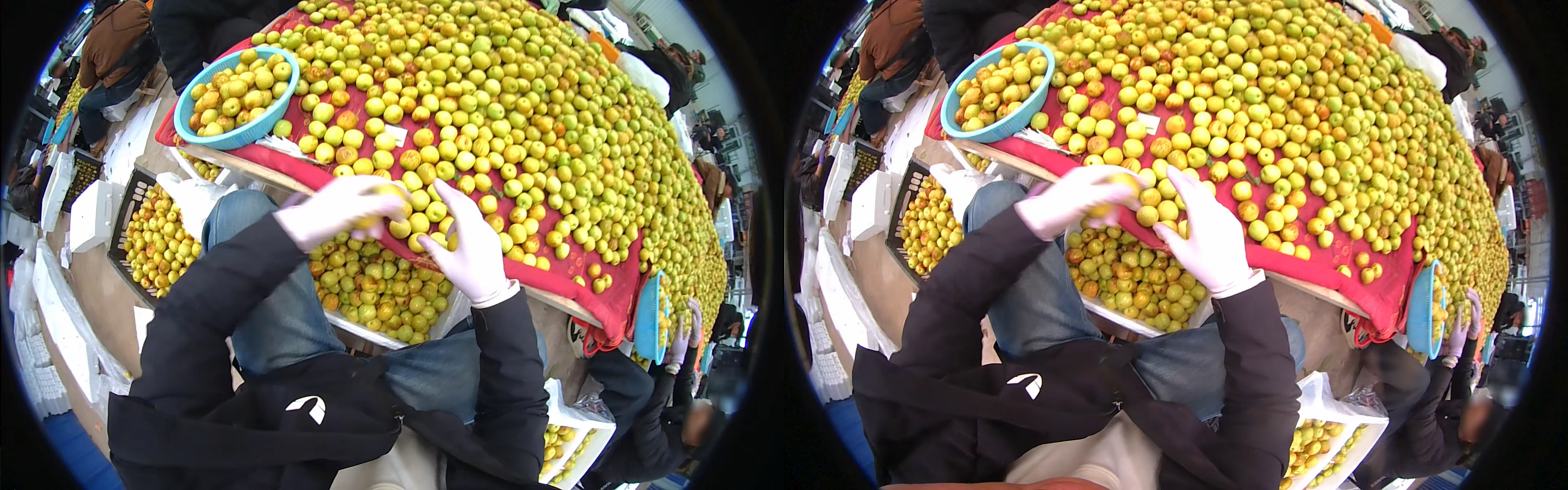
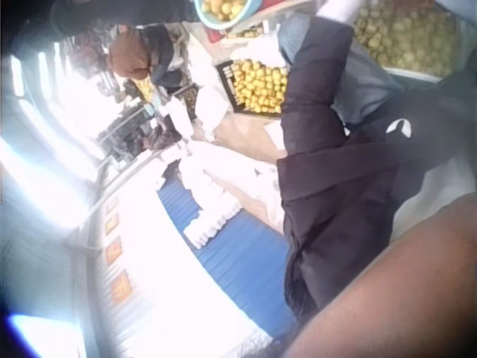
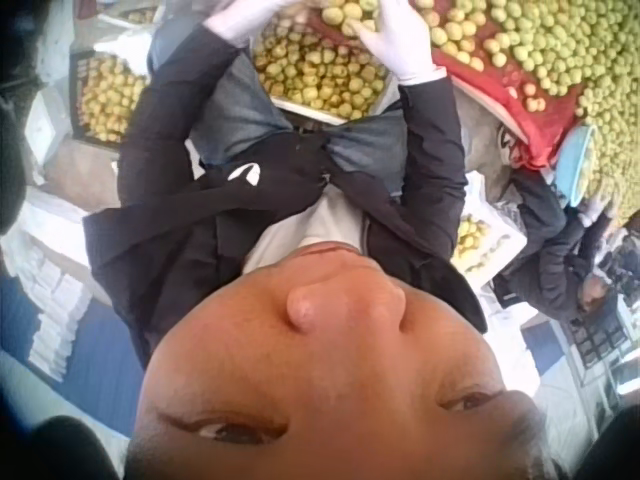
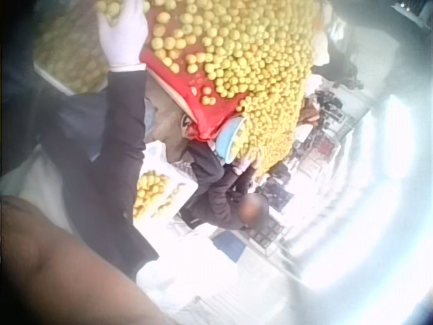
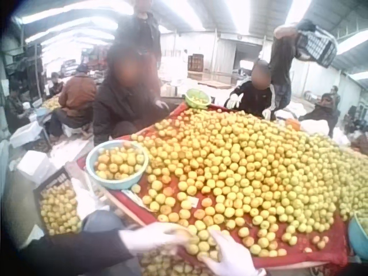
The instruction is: The person sits on the floor and sorts yellow-green fruit by hand, picking items from a large pile on a red cloth and placing them into white styrofoam boxes. The person handles the fruit one at a time, occasionally inspecting individual pieces before placing them in the boxes.
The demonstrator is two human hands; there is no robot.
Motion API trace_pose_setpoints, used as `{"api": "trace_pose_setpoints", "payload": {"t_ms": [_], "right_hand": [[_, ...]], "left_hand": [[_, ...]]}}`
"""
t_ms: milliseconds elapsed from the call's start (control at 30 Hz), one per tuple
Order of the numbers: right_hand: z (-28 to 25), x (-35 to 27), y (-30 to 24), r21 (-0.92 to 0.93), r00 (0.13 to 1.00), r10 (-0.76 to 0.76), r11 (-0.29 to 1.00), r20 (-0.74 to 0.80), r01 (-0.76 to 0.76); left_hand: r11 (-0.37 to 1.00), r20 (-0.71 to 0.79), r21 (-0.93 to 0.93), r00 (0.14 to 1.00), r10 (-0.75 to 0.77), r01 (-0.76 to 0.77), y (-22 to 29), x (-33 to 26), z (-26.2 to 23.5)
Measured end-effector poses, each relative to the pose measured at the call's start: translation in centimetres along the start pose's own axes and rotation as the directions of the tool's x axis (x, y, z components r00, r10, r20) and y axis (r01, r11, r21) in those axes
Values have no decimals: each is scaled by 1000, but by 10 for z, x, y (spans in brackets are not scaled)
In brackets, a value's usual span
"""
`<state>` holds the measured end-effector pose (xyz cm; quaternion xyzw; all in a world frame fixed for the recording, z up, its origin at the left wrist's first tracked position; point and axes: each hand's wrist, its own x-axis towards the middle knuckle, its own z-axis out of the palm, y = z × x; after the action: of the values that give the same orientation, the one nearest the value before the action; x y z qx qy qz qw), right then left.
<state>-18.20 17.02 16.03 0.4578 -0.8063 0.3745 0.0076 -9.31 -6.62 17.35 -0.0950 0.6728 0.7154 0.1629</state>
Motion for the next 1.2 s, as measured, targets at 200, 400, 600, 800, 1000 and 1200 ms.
{"api": "trace_pose_setpoints", "payload": {"t_ms": [200,400,600,800,1000,1200], "right_hand": [[-9,-10,23,234,942,328,923,-68,-305],[3,-8,25,406,903,429,825,2,-393],[14,-14,-1,492,952,281,850,-121,-189],[27,-25,-26,338,993,4,940,-116,36],[23,-24,-25,186,980,-167,965,-107,185],[4,-20,-8,143,978,-67,985,-198,97]], "left_hand": [[782,-689,-327,700,188,-531,-65,-149,-167],[216,-834,-541,483,-267,-813,-137,-238,-223],[683,-450,-600,882,141,-415,-61,-149,-94],[663,344,-682,935,-82,309,-55,-31,43],[692,219,-693,974,-65,202,-66,-5,55],[799,-493,565,691,528,-206,-7,2,-80]]}}
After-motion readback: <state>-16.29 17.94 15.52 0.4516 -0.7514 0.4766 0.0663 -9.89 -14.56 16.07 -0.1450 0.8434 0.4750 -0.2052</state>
